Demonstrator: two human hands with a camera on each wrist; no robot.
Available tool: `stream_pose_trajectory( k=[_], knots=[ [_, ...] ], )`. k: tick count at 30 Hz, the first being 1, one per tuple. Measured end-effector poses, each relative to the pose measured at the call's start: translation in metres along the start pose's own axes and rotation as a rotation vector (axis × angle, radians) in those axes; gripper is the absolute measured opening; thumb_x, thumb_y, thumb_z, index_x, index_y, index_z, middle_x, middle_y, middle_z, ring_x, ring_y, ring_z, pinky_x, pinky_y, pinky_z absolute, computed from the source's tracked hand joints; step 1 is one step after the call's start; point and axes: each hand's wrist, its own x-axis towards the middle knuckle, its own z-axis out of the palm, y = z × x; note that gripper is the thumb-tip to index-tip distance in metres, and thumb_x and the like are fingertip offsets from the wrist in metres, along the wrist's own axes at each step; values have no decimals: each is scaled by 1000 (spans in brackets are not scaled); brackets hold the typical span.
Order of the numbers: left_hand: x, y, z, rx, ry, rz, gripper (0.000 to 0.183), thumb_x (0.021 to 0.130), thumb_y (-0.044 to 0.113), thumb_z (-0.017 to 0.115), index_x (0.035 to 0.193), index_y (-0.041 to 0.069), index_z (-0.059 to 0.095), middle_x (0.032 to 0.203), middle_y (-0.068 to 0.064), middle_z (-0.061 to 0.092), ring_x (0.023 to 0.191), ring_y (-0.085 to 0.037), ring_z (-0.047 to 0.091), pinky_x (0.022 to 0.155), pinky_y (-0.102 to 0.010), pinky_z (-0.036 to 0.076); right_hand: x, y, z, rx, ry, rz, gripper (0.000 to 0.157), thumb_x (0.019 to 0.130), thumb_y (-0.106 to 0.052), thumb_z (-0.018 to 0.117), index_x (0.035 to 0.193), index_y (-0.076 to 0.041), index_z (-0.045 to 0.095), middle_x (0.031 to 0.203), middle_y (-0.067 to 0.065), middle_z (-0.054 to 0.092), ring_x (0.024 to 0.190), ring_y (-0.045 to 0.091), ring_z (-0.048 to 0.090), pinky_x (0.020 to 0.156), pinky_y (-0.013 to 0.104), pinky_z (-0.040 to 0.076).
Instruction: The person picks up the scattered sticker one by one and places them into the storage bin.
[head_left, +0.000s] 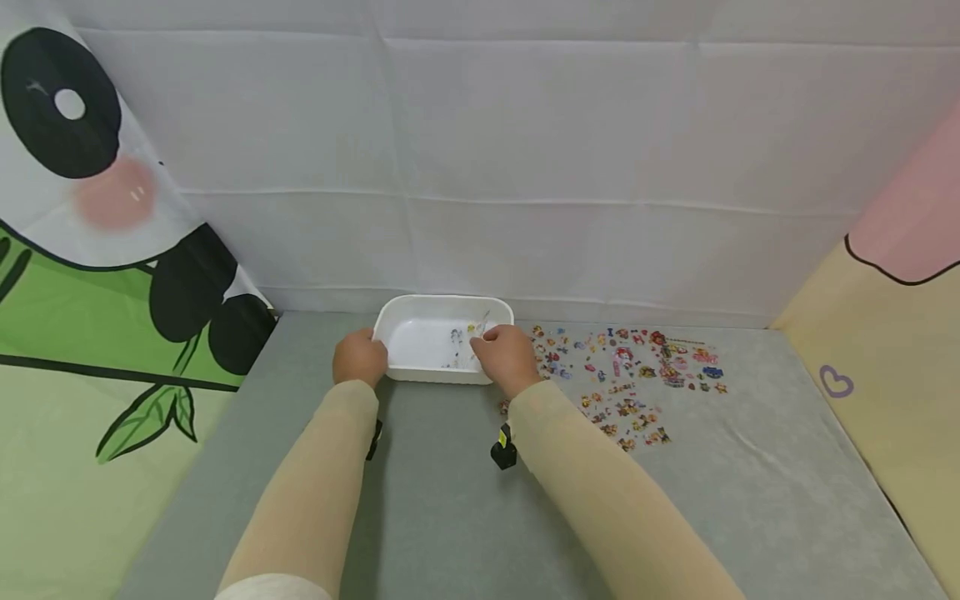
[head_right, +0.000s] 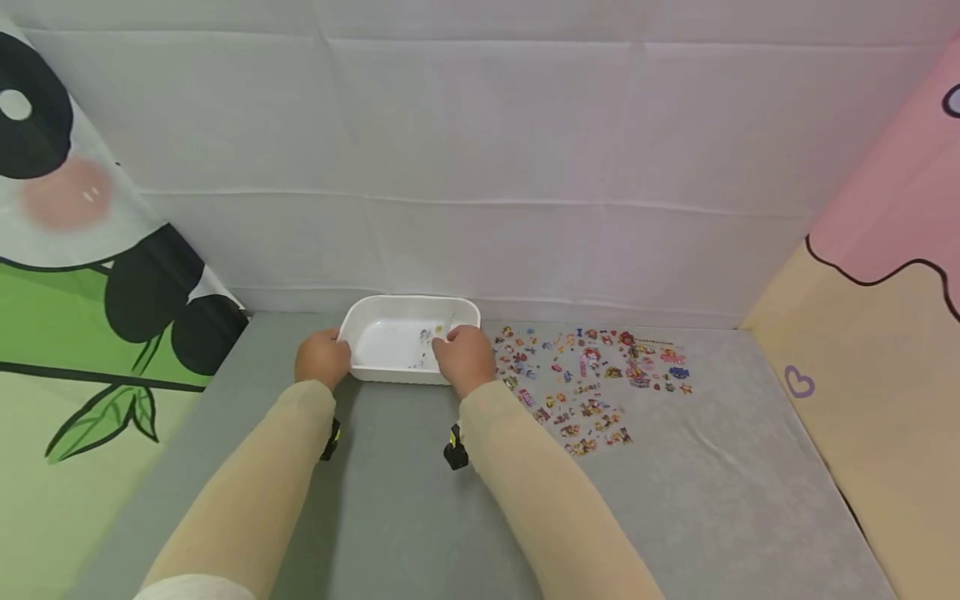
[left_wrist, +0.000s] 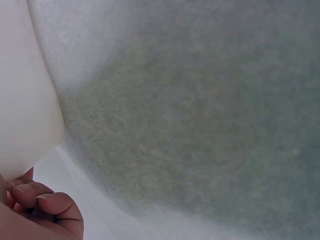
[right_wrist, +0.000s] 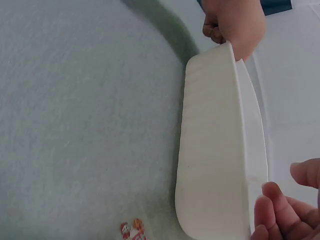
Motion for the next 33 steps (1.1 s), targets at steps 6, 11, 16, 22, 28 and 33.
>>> stream_pose_trajectory(
  k=[6, 11, 16, 22, 28, 33],
  knots=[
    [1, 1, -2, -4, -12, -16, 45, 104, 14, 44, 144, 0, 58, 139, -20, 62, 124, -37, 60, 102, -54, 48, -2, 5, -3, -22, 10, -7, 33, 100, -29, 68, 120, -3, 72, 116, 12, 71, 93, 27, 66, 78, 43, 55],
    [3, 3, -2, -1, -20, -44, 45, 105, 15, 45, 145, 0, 57, 140, -19, 62, 121, -35, 61, 103, -53, 47, 0, 11, -6, -9, 26, -21, 29, 100, -26, 66, 117, -4, 73, 114, 12, 71, 96, 27, 65, 78, 42, 55],
    [5, 2, 0, 18, -21, -54, 44, 105, 15, 45, 145, 1, 58, 140, -18, 62, 122, -34, 61, 104, -52, 47, -1, 20, -8, 35, 25, -20, 26, 99, -24, 66, 114, -5, 73, 108, 10, 70, 90, 26, 64, 74, 42, 54],
    [5, 6, 0, 31, -25, -37, 45, 105, 14, 45, 146, 0, 57, 142, -18, 61, 124, -35, 60, 105, -53, 46, -6, 34, -19, 106, 5, -19, 25, 99, -24, 65, 114, -6, 72, 104, 9, 69, 90, 25, 63, 75, 40, 53],
    [6, 4, 0, 28, -13, -52, 44, 105, 15, 46, 145, 0, 58, 139, -18, 63, 120, -34, 62, 103, -52, 48, -14, 43, -29, 135, -18, -15, 25, 98, -25, 66, 115, -8, 71, 102, 8, 68, 85, 23, 61, 70, 37, 52],
    [7, 0, 2, 20, -11, -50, 45, 105, 16, 46, 145, 1, 57, 140, -17, 62, 121, -33, 61, 103, -52, 48, -24, 51, -39, 116, -18, -40, 29, 98, -27, 66, 120, -8, 70, 106, 7, 68, 91, 23, 61, 76, 38, 52]
  ],
)
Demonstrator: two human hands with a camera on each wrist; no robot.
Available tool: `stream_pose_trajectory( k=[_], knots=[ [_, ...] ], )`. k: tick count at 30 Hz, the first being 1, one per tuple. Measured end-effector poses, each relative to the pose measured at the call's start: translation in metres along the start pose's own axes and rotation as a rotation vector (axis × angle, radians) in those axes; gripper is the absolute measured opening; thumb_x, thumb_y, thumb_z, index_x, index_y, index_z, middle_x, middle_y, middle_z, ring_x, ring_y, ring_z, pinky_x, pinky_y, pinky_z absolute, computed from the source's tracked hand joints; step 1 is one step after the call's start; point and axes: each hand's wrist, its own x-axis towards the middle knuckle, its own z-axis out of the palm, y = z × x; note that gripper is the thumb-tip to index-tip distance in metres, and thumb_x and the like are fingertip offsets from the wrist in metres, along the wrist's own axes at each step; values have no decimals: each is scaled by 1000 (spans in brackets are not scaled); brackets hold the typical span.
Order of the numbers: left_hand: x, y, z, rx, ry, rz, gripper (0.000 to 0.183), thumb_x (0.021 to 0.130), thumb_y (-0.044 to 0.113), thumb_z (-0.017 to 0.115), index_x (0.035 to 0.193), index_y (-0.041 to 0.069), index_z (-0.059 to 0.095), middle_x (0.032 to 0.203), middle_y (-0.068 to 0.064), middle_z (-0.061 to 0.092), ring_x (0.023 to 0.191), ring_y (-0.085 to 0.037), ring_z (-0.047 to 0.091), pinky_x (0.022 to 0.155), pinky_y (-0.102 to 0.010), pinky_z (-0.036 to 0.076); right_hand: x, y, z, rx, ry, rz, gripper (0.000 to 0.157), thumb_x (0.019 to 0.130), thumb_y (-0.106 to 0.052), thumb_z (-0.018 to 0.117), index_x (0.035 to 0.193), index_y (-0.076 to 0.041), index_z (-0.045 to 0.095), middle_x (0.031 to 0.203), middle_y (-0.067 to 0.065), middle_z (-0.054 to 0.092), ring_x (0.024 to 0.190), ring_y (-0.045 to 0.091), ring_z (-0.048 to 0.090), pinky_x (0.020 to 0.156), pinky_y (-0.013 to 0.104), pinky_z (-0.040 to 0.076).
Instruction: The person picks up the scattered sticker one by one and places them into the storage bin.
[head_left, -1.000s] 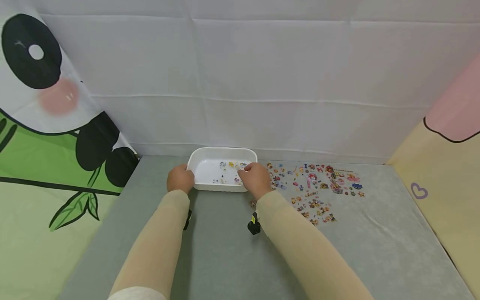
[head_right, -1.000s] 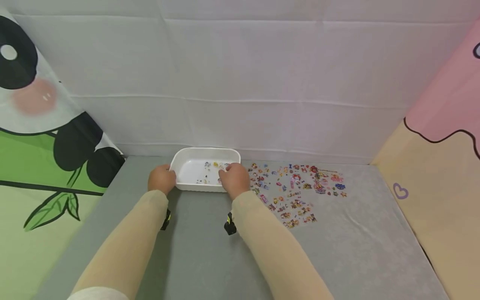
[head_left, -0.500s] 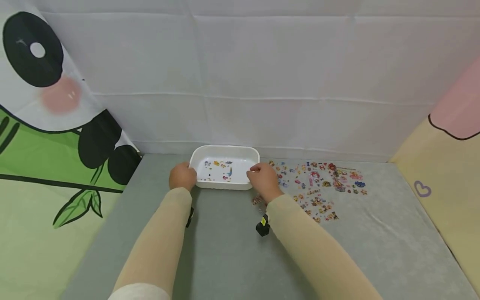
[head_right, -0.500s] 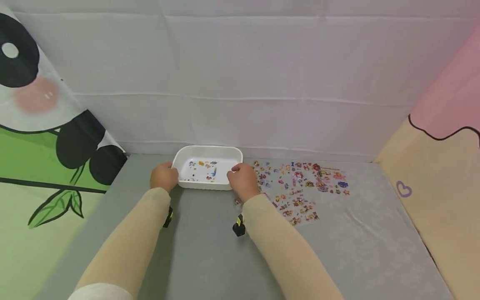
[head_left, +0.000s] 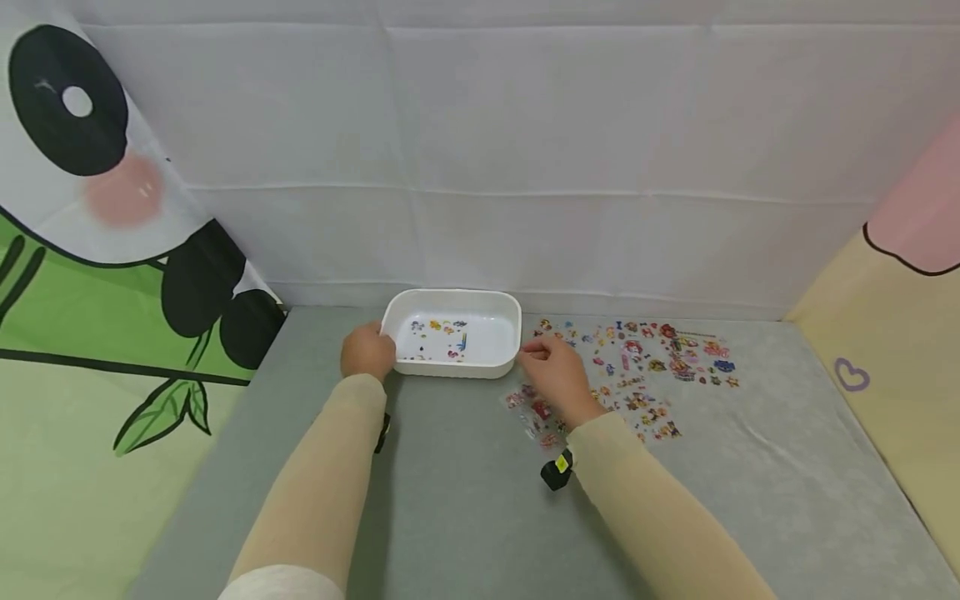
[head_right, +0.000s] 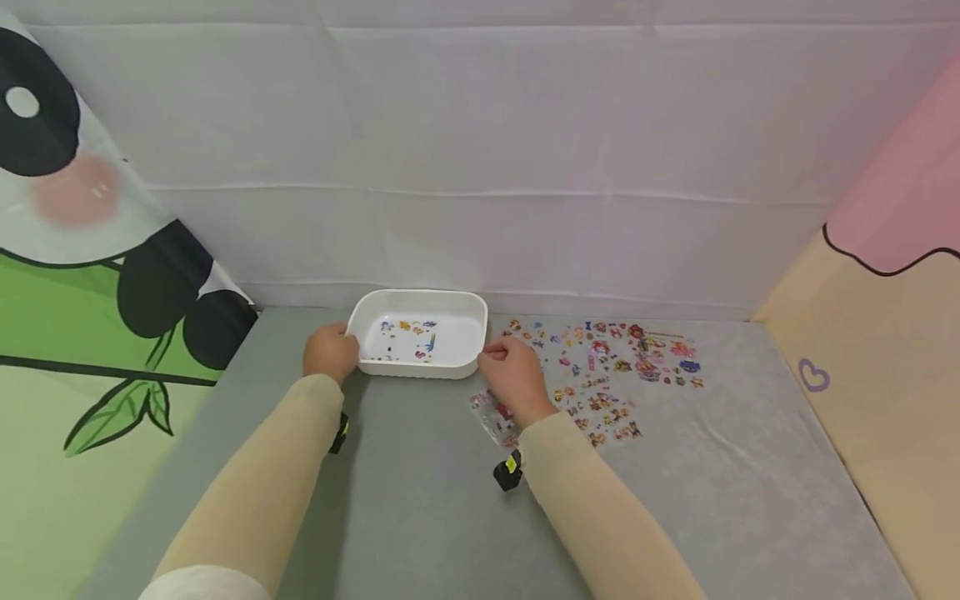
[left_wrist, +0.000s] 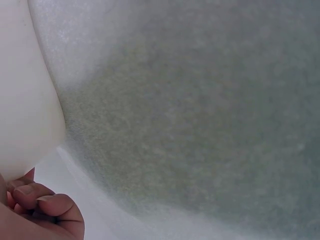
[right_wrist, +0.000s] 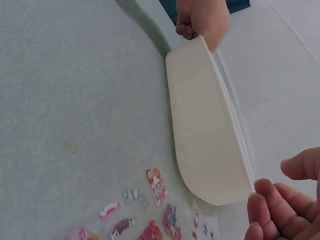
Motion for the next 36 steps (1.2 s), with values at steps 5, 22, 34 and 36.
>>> stream_pose_trajectory(
  k=[5, 22, 34, 36],
  knots=[
    [1, -1, 0, -8, 4, 10, 45, 104, 15, 46, 145, 1, 58, 140, -18, 62, 122, -34, 61, 104, -53, 47, -11, 7, -16, -10, -18, 0, 35, 98, -29, 66, 126, -8, 68, 108, 8, 67, 92, 24, 62, 78, 40, 52],
    [-7, 2, -4, -9, -2, 19, 45, 104, 14, 46, 145, 0, 57, 138, -19, 63, 119, -35, 61, 103, -53, 48, -47, 60, -79, -136, 54, -10, 49, 101, -35, 65, 138, -4, 60, 122, 13, 64, 109, 30, 59, 87, 47, 50],
    [-5, 2, -2, -22, -4, 4, 45, 104, 14, 46, 145, 1, 58, 137, -18, 64, 118, -34, 62, 102, -53, 48, -52, 93, -122, -245, 68, -62, 61, 102, -34, 65, 148, 1, 49, 135, 24, 56, 116, 40, 55, 89, 56, 49],
    [-5, 1, -2, -30, -13, -2, 45, 104, 15, 46, 146, 1, 57, 137, -18, 64, 117, -33, 62, 101, -52, 49, -49, 98, -129, -278, 62, -94, 62, 101, -33, 66, 149, 2, 48, 137, 25, 54, 119, 42, 53, 90, 58, 48]
  ],
)
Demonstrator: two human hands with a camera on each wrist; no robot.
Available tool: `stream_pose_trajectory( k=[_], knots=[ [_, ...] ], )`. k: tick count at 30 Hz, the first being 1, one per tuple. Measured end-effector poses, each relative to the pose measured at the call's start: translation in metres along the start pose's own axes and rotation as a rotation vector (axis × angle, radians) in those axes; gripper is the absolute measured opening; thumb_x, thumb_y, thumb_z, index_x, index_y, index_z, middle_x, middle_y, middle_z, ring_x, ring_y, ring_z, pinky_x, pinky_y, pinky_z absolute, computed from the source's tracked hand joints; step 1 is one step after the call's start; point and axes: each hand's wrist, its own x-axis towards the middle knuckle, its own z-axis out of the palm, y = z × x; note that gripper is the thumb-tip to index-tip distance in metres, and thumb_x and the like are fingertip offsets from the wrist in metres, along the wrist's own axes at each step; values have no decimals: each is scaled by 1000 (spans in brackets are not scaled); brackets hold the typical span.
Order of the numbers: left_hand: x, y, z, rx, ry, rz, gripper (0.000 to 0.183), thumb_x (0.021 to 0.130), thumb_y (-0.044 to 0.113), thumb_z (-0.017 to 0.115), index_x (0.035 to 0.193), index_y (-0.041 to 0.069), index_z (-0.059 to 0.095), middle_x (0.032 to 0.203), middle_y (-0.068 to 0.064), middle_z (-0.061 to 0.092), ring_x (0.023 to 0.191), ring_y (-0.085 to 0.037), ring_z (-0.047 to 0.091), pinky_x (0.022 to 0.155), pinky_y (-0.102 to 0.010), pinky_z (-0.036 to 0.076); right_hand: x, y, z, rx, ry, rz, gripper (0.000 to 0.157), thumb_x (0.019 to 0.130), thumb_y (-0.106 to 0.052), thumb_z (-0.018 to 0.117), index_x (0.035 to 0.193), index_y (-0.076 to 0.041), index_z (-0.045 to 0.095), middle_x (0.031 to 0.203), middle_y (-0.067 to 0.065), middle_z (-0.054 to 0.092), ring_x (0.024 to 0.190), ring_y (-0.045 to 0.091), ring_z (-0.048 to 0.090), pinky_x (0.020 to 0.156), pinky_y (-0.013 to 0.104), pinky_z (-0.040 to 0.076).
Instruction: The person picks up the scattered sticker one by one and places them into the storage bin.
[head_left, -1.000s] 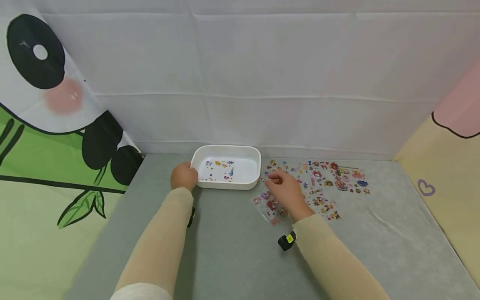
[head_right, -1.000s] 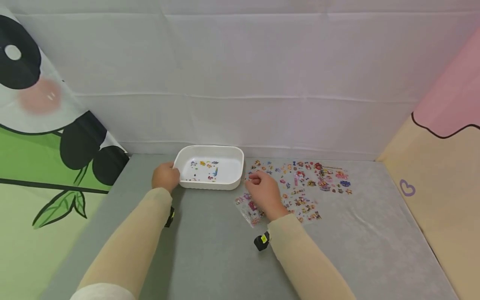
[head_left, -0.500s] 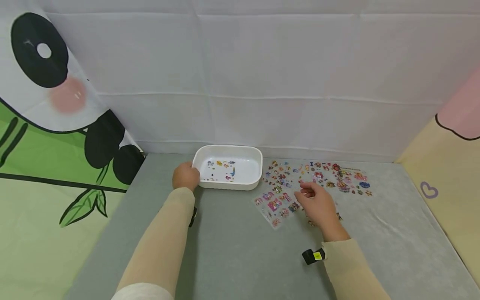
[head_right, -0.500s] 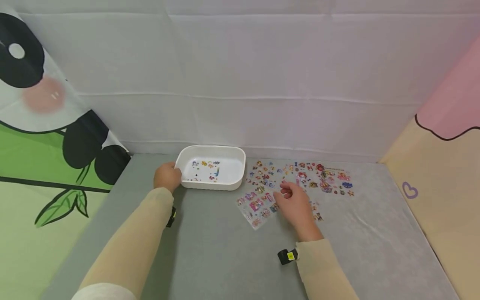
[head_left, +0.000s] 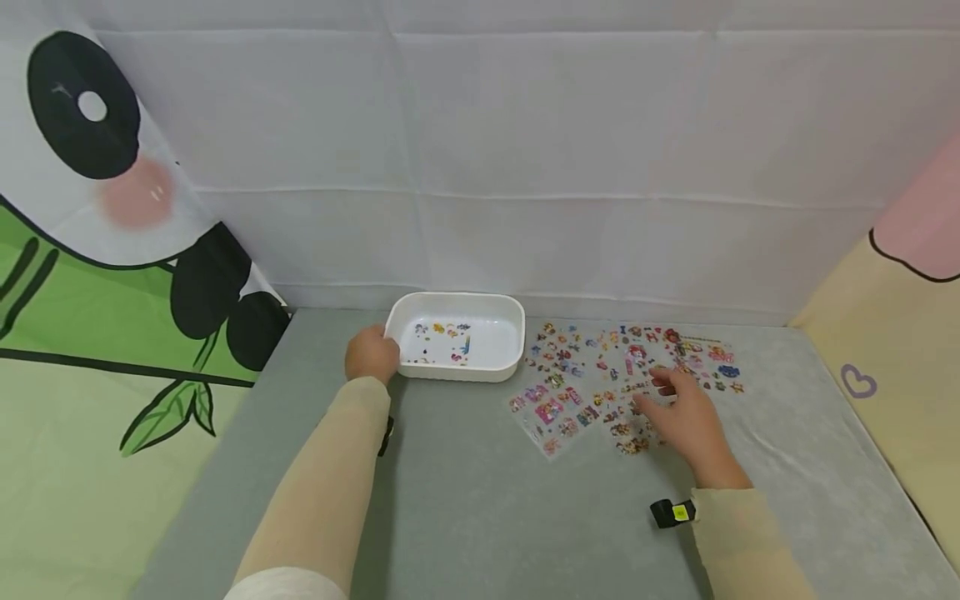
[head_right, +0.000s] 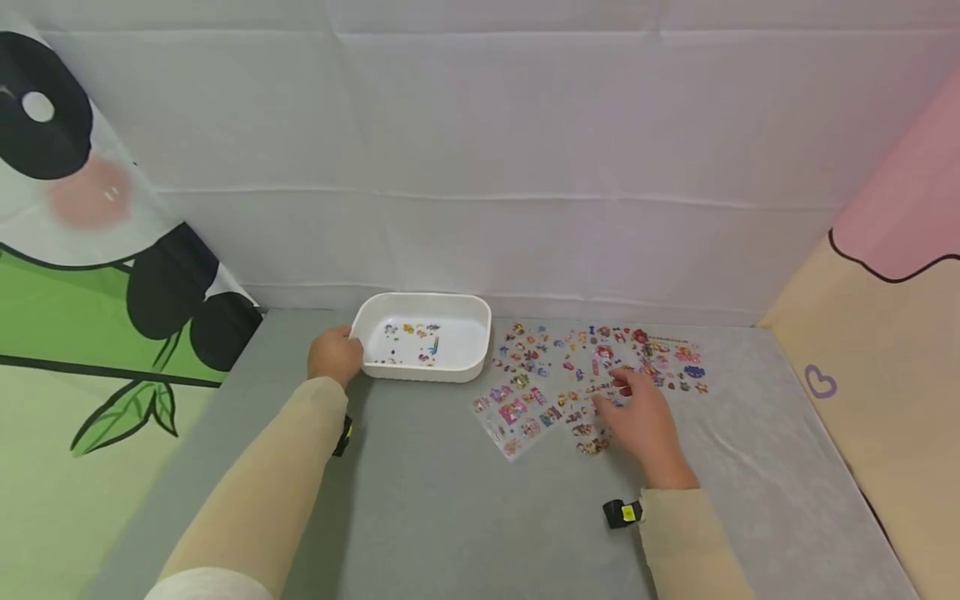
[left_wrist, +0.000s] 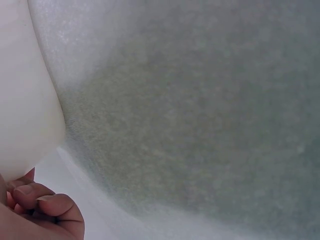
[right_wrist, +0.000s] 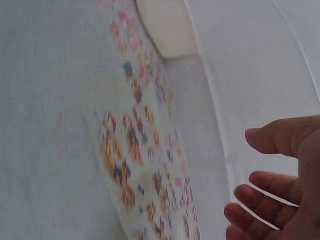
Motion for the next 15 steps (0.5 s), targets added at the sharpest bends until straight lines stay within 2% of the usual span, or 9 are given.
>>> stream_pose_trajectory(
  k=[4, 10, 15],
  knots=[
    [1, -2, 1, -10, -11, -10, 45, 105, 15, 46, 146, 2, 56, 136, -17, 64, 114, -32, 63, 99, -51, 50, 8, 10, -7, -58, -27, -55, 61, 100, -29, 68, 148, 4, 48, 139, 26, 52, 124, 44, 50, 95, 63, 44],
    [1, -2, 1, -12, -6, -7, 44, 104, 15, 47, 145, 2, 58, 134, -18, 65, 114, -33, 63, 99, -51, 50, 20, 19, -10, -131, -116, -100, 64, 99, -27, 69, 151, 3, 45, 145, 26, 49, 130, 47, 47, 101, 66, 41],
    [2, -1, 1, -20, -7, -14, 44, 104, 15, 46, 144, 2, 59, 134, -17, 66, 114, -32, 63, 99, -51, 50, 32, 30, -10, -201, -171, -145, 62, 98, -27, 71, 148, 3, 49, 146, 27, 50, 131, 49, 47, 103, 66, 40]
  ],
)
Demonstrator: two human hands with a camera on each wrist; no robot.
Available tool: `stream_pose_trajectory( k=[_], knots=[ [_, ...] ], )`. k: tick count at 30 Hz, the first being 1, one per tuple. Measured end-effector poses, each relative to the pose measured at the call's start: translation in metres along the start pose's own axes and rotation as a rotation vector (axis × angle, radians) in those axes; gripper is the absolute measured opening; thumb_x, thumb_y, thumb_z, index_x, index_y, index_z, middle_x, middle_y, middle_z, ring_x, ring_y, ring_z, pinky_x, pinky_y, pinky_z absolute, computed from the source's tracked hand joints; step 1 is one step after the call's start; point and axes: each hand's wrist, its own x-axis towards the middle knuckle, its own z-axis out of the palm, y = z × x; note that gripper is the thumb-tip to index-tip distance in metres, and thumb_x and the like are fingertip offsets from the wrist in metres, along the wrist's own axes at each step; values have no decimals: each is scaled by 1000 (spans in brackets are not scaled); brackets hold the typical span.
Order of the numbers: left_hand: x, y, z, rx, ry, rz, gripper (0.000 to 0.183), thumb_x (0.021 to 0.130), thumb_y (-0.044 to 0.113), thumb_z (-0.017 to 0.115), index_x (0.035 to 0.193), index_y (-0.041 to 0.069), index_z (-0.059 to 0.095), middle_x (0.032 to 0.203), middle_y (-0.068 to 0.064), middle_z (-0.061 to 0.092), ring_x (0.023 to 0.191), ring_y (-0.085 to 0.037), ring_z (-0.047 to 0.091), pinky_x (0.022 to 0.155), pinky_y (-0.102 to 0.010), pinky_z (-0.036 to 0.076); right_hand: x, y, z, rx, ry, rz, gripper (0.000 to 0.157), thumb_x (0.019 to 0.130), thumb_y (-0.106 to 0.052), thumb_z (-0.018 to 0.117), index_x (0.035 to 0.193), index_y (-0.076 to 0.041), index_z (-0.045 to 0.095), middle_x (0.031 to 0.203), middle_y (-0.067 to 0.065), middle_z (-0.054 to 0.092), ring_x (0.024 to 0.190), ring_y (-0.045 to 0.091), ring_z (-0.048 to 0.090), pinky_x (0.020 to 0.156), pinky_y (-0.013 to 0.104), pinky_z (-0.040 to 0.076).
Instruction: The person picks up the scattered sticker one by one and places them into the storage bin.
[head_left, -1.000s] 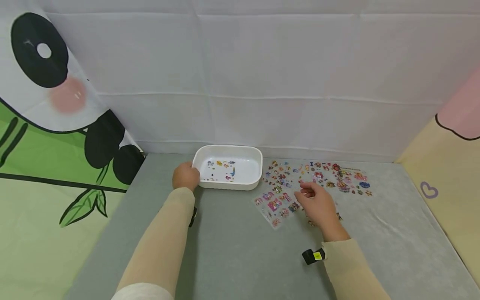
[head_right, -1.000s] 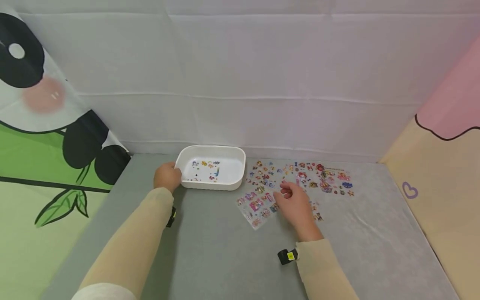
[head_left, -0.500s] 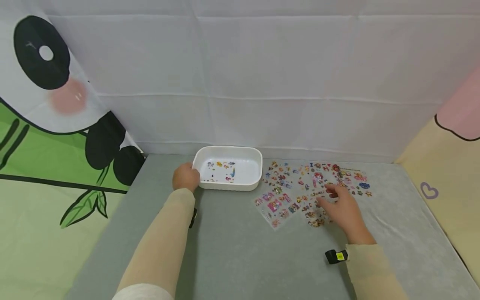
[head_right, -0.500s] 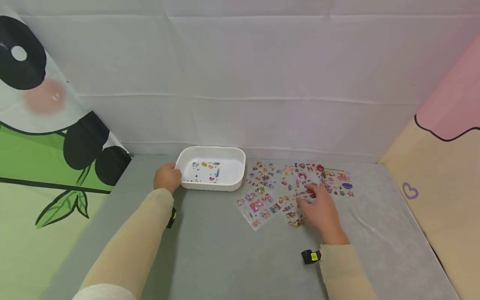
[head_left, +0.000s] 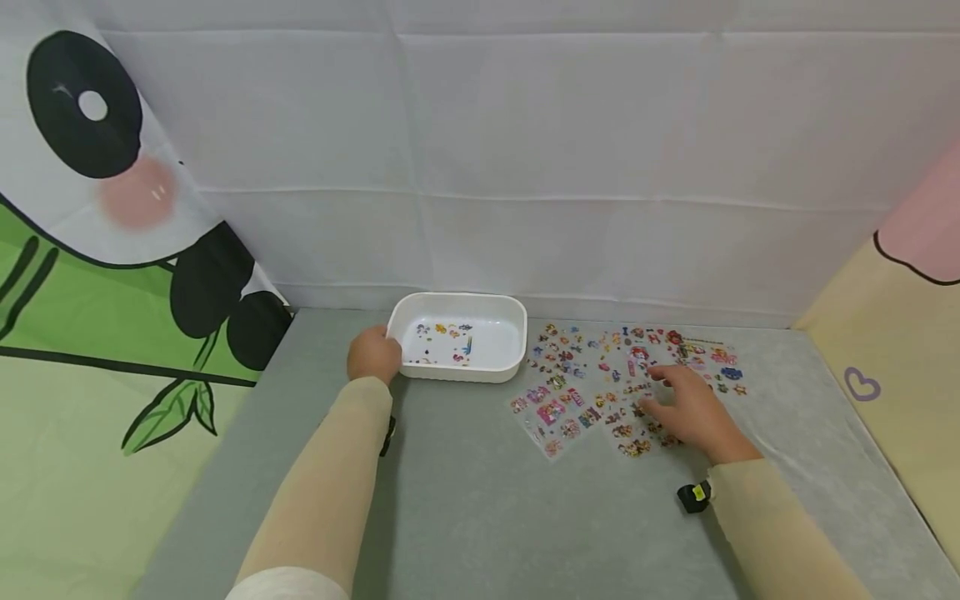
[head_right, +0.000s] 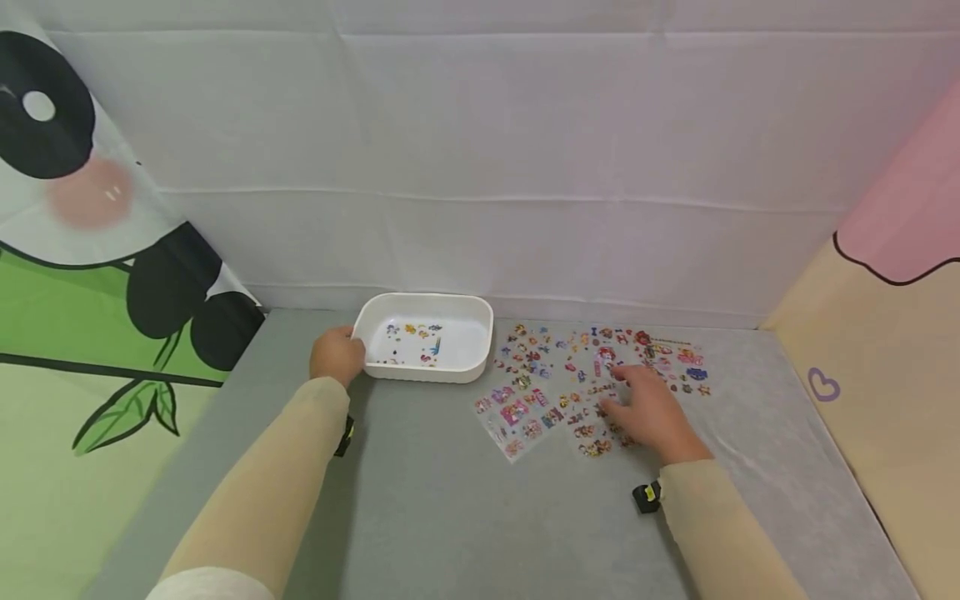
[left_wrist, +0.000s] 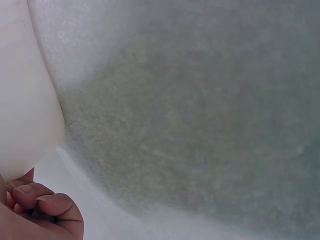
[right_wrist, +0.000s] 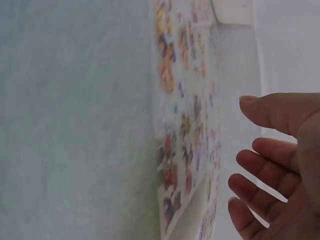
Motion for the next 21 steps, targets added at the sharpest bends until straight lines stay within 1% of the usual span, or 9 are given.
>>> stream_pose_trajectory(
  k=[5, 11, 15, 21],
  knots=[
    [1, 0, -1, 0, 1, -6, 45, 103, 15, 46, 144, 3, 59, 134, -16, 66, 114, -32, 63, 100, -51, 50, 9, 6, 0, -52, -45, -26, 58, 98, -24, 72, 144, 4, 53, 144, 29, 51, 130, 50, 47, 103, 66, 40],
    [0, 2, -1, 26, 10, 13, 43, 103, 14, 46, 141, 1, 61, 132, -17, 67, 114, -32, 63, 100, -52, 50, 14, 12, 2, -143, -43, -61, 48, 98, -20, 71, 138, 4, 59, 136, 28, 56, 128, 50, 49, 104, 65, 39],
    [-2, 3, -1, 32, 13, 9, 43, 103, 14, 46, 141, 1, 61, 132, -17, 67, 112, -32, 64, 99, -51, 50, 16, 16, 4, -185, -35, -64, 49, 97, -23, 74, 137, 2, 60, 133, 27, 56, 125, 49, 50, 102, 65, 40],
    [-4, 4, -2, 26, 9, -1, 43, 104, 13, 46, 142, 1, 61, 132, -17, 67, 112, -32, 64, 98, -51, 51, 17, 19, 4, -191, -42, -70, 53, 95, -26, 77, 137, 3, 60, 131, 26, 57, 122, 49, 51, 101, 65, 41]
  ],
)
